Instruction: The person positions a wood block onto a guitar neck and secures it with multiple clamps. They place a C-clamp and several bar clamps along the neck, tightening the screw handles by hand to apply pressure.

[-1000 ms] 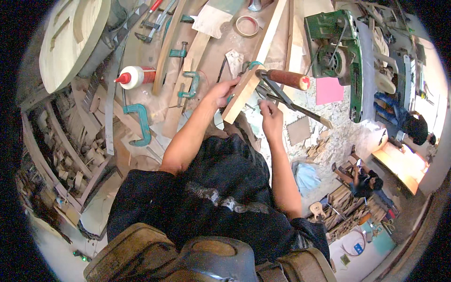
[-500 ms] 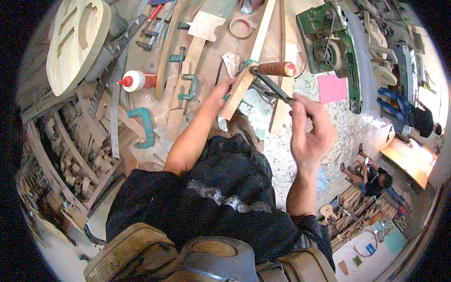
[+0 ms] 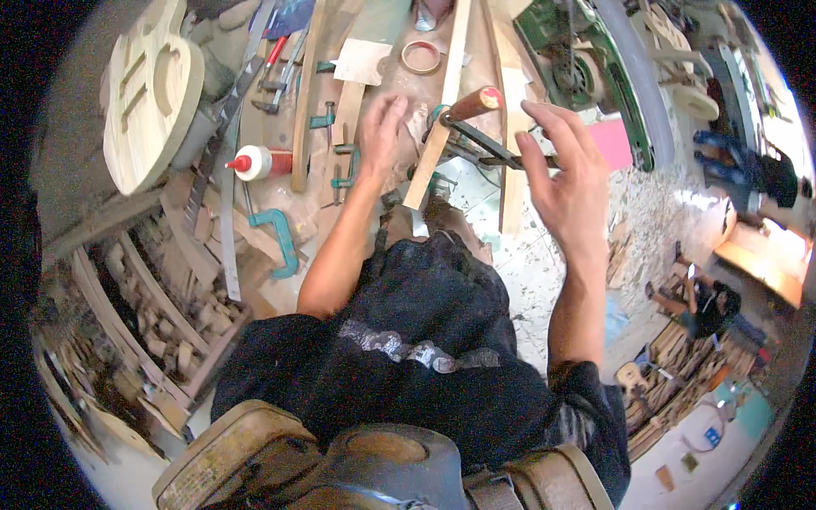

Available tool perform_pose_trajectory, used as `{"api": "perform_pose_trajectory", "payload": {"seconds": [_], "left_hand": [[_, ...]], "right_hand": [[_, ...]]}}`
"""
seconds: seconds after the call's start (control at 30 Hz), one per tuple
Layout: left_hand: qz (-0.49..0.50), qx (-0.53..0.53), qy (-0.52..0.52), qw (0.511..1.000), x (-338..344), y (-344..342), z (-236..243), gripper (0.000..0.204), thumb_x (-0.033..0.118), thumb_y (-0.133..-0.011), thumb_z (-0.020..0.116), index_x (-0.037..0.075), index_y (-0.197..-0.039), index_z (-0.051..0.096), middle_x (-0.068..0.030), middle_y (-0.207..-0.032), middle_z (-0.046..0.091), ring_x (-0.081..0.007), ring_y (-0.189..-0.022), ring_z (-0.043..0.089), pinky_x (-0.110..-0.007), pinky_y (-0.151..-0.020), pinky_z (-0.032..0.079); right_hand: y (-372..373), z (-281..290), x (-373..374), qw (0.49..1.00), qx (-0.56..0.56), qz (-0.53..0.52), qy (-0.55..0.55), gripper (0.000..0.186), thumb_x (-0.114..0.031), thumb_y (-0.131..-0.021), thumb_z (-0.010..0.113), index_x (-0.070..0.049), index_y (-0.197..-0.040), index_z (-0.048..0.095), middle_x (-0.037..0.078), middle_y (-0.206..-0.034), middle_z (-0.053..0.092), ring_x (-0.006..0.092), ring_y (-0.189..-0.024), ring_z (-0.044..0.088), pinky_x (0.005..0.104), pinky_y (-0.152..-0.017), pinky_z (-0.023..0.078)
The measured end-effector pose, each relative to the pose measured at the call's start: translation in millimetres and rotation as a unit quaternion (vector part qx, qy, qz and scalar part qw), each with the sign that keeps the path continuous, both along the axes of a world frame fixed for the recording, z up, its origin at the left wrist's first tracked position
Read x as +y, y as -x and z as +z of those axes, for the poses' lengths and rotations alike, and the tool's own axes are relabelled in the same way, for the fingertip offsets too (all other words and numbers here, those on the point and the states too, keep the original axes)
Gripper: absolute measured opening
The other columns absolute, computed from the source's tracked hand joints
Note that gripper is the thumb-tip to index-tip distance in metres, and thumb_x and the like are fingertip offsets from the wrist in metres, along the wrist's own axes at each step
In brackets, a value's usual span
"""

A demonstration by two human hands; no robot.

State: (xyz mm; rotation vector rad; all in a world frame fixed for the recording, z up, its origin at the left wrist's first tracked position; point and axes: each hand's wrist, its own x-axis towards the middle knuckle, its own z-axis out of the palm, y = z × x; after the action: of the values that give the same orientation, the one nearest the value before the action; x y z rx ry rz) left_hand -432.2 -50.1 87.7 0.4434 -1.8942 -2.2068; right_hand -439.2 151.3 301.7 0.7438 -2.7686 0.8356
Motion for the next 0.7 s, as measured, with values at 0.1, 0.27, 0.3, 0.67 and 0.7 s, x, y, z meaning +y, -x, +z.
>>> {"api": "perform_pose_trajectory", "payload": {"seconds": [0.1,0.27,0.3,0.67,0.7], "left_hand": [[-0.081,0.231,-0.031,0.969,6,8,101,0.039,0.021,-0.084,0.069,-0.003,-0.114,0.058,-0.0138,-0.102,0.066,-0.0202,-0.1,0.062,-0.035,-0.09,0.048],[-0.232,0.201,0.135,0.942,35,26,126,0.032,0.015,-0.081,0.072,0.0,-0.106,0.06,-0.013,-0.093,0.067,-0.0151,-0.086,0.065,-0.029,-0.074,0.052],[-0.238,0.163,0.113,0.951,42,29,121,0.025,0.015,-0.084,0.07,0.001,-0.1,0.058,-0.0067,-0.085,0.062,-0.0115,-0.08,0.059,-0.027,-0.07,0.048],[-0.176,0.168,0.188,0.952,58,54,92,0.036,0.014,-0.09,0.066,0.005,-0.059,0.049,0.0038,-0.057,0.048,-0.003,-0.051,0.042,-0.021,-0.046,0.032],[-0.204,0.159,0.176,0.95,58,56,92,0.036,0.016,-0.086,0.068,0.004,-0.058,0.049,0.0036,-0.054,0.046,-0.0042,-0.051,0.041,-0.023,-0.047,0.031]], "right_hand": [[-32,-40,12,0.992,0.015,-0.055,0.108,0.03,-0.007,-0.084,0.069,0.0,-0.111,0.059,0.015,-0.106,0.06,0.0229,-0.091,0.061,0.034,-0.081,0.049],[-59,-154,32,0.92,-0.035,-0.274,0.277,0.05,-0.019,-0.082,0.074,0.002,-0.118,0.046,0.013,-0.115,0.049,0.0239,-0.099,0.054,0.0364,-0.082,0.044],[-60,-173,36,0.925,-0.078,-0.254,0.271,0.046,-0.019,-0.085,0.071,0.002,-0.117,0.047,0.016,-0.113,0.051,0.0274,-0.098,0.055,0.0387,-0.08,0.045],[-38,-218,42,0.928,-0.131,-0.277,0.211,0.019,-0.006,-0.09,0.058,-0.002,-0.104,0.046,0.025,-0.08,0.065,0.0468,-0.079,0.062,0.0524,-0.064,0.045],[-38,-221,43,0.932,-0.121,-0.272,0.208,0.019,-0.006,-0.09,0.058,-0.002,-0.103,0.045,0.025,-0.08,0.065,0.047,-0.078,0.062,0.0528,-0.063,0.045]]}}
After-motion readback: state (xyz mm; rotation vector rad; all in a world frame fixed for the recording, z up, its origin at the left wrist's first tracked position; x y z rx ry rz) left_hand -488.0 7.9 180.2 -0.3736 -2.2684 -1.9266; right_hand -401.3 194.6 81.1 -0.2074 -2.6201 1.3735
